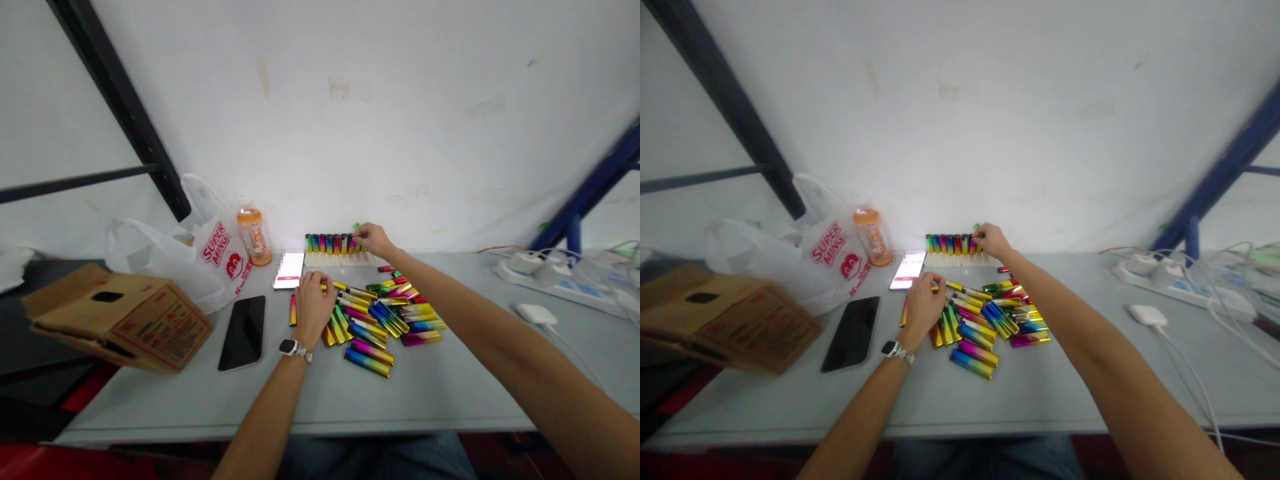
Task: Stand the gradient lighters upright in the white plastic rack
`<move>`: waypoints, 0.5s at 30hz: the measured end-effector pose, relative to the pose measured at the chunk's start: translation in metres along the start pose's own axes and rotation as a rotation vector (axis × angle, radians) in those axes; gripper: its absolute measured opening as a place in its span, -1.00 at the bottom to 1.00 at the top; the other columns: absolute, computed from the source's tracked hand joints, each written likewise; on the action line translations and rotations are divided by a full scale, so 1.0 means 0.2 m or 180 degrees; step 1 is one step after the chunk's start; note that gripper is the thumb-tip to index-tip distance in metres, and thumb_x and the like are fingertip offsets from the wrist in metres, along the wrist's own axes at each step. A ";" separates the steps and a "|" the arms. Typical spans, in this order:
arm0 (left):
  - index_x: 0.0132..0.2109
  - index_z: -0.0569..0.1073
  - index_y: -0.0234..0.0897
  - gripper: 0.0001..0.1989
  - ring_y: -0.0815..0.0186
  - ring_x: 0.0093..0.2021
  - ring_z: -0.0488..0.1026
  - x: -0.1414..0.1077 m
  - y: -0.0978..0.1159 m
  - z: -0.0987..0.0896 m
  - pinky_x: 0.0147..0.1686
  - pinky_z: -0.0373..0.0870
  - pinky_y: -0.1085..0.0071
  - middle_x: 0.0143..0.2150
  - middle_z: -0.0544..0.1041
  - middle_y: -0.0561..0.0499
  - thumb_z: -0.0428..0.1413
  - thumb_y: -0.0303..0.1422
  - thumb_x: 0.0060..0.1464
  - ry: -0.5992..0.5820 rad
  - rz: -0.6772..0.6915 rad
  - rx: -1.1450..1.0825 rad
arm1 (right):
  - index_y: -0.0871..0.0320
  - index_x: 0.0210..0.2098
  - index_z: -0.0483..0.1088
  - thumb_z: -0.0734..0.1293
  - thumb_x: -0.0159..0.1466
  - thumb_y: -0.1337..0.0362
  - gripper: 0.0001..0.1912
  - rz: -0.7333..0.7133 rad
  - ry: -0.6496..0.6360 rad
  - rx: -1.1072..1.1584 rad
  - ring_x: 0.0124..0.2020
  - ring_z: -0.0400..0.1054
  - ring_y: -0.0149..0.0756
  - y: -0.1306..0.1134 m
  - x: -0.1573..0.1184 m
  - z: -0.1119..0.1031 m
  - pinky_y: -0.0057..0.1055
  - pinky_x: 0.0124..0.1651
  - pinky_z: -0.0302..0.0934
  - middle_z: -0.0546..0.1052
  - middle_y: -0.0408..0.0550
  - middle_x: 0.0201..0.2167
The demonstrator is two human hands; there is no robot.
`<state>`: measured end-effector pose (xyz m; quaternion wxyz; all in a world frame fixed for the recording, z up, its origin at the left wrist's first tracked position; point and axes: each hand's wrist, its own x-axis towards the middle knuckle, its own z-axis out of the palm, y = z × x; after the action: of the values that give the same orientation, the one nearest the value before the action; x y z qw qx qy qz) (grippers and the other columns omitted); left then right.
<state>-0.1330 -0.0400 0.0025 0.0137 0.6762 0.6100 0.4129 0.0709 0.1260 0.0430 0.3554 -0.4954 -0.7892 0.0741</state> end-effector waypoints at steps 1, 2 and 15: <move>-0.28 0.42 -0.22 -0.89 0.12 -0.15 0.41 0.00 0.00 0.00 -0.11 0.33 0.17 -0.24 0.49 -0.09 0.01 -0.38 0.19 -0.0007 -0.0040 0.0022 | 0.22 -0.29 0.60 0.36 0.15 0.32 -0.81 -0.0022 0.0029 -0.0170 -0.30 0.35 -0.27 -0.01 -0.01 0.00 -0.36 -0.11 0.23 0.51 0.02 -0.29; -0.27 0.42 -0.23 -0.89 0.11 -0.15 0.41 0.00 0.00 -0.01 -0.11 0.32 0.17 -0.23 0.49 -0.09 0.01 -0.39 0.19 -0.0011 -0.0071 0.0035 | 0.21 -0.23 0.61 0.35 0.18 0.30 -0.77 -0.0019 0.0035 -0.0310 -0.28 0.35 -0.25 -0.02 -0.02 0.01 -0.34 -0.09 0.23 0.49 0.04 -0.25; -0.29 0.40 -0.22 -0.89 0.11 -0.19 0.43 0.02 -0.03 -0.02 -0.18 0.31 0.19 -0.27 0.49 -0.08 0.00 -0.39 0.19 0.0092 -0.0230 0.0038 | 0.17 0.00 0.47 0.29 0.25 0.15 -0.63 -0.0293 -0.0338 -0.0712 -0.21 0.41 -0.14 -0.30 -0.26 0.07 -0.31 -0.14 0.25 0.48 0.14 -0.11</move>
<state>-0.1406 -0.0370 0.0043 0.0158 0.6478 0.6366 0.4182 0.0303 0.0561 0.0356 0.2586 -0.4905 -0.8322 -0.0047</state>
